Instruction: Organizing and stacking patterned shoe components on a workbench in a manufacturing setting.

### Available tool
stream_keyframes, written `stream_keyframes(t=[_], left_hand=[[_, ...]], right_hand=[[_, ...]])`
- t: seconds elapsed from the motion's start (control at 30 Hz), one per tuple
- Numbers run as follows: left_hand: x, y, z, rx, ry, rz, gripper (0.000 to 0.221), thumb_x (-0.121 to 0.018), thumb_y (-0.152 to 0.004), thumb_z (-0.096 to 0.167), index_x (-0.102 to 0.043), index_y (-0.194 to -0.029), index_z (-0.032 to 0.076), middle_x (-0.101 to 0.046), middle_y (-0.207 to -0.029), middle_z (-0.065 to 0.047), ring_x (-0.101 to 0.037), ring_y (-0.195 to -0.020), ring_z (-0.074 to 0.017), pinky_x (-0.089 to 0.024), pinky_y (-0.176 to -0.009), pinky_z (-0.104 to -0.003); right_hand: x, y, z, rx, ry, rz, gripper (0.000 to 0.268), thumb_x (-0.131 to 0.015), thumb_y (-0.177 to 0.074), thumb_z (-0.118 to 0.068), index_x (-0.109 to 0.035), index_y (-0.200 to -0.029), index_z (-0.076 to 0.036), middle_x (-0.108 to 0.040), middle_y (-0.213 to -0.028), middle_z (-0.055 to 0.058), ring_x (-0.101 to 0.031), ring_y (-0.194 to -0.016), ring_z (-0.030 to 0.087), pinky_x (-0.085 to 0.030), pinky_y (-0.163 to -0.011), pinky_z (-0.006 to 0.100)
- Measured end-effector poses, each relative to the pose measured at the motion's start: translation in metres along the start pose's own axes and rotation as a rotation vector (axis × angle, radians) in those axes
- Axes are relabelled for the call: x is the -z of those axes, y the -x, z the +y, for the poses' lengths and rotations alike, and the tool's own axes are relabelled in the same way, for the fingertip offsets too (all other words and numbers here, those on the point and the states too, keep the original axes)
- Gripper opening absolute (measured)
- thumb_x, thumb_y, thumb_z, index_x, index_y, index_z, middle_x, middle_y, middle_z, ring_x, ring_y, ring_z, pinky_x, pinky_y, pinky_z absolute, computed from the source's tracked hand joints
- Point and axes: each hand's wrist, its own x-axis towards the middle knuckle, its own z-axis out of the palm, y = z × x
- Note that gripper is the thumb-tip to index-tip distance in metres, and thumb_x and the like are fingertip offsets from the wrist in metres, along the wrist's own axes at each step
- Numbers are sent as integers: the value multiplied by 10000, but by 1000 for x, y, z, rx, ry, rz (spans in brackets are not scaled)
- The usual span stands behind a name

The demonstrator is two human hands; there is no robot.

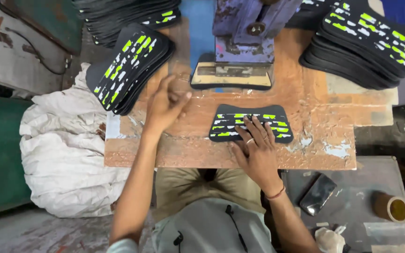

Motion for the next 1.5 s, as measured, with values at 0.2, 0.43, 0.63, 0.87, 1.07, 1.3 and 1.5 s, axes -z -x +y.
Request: stream_keyframes(t=[0.2, 0.43, 0.63, 0.87, 1.07, 1.3, 1.5], left_hand=[[-21, -45, -1, -26, 195, -149, 661, -715, -926, 111, -375, -1486, 27, -703, -724, -49, -709, -568, -114, -546, -439, -271], [-51, -59, -9, 152, 349, -121, 332, -561, -1016, 12, -532, -1344, -28, -743, -818, -105, -701, -593, -135, -564, -473, -291], [51, 48, -41, -161, 19, -125, 563, -640, -823, -31, -564, -1380, -9, -689, -1155, -158, -688, -860, -156, -585, -671, -301], [98, 94, -22, 437, 45, -308, 385, -775, -854, 254, -743, -1156, 18, -733, -929, -49, -681, -754, -132, -613, -620, -336], [86, 85, -61, 191, 88, -303, 282, -751, -921, 241, -767, -1046, -11, -725, -920, -4, -619, -814, -79, -541, -698, -288], [90, 83, -50, 66, 100, -289, 243, -770, -910, 199, -755, -995, -28, -717, -889, 2, -598, -820, -57, -519, -709, -278], [78, 93, -49, 84, 50, -220, 262, -776, -884, 186, -754, -1051, -15, -738, -878, -10, -597, -803, -67, -523, -705, -276]], right_hand=[[-3, 2, 4, -16, -10, -14, 430, -727, -913, -312, -706, -1271, -75, -586, -1451, 139, -466, -1439, 319, -278, -1225, 518], [1, 10, 0, 35, 48, -78, 576, -698, -942, -388, -612, -1418, -75, -491, -1548, 179, -366, -1509, 389, -230, -1261, 555], [8, 27, 12, 117, 167, -111, 780, -613, -917, -579, -488, -1529, -111, -371, -1613, 247, -255, -1520, 448, -130, -1229, 616], [-18, -76, 41, 50, 208, -113, 795, -600, -1010, -575, -464, -1571, -28, -343, -1609, 296, -273, -1509, 508, -169, -1208, 678], [-46, -105, 5, 249, 182, -113, 719, -609, -997, -599, -560, -1500, -86, -418, -1543, 250, -351, -1456, 465, -229, -1189, 677], [-48, -94, 5, 257, 104, -84, 696, -620, -1017, -511, -538, -1517, -34, -395, -1585, 252, -335, -1499, 448, -229, -1217, 633], [-11, -26, 4, 208, 25, -190, 662, -633, -965, -404, -512, -1459, 19, -398, -1598, 237, -299, -1528, 425, -216, -1254, 549]])
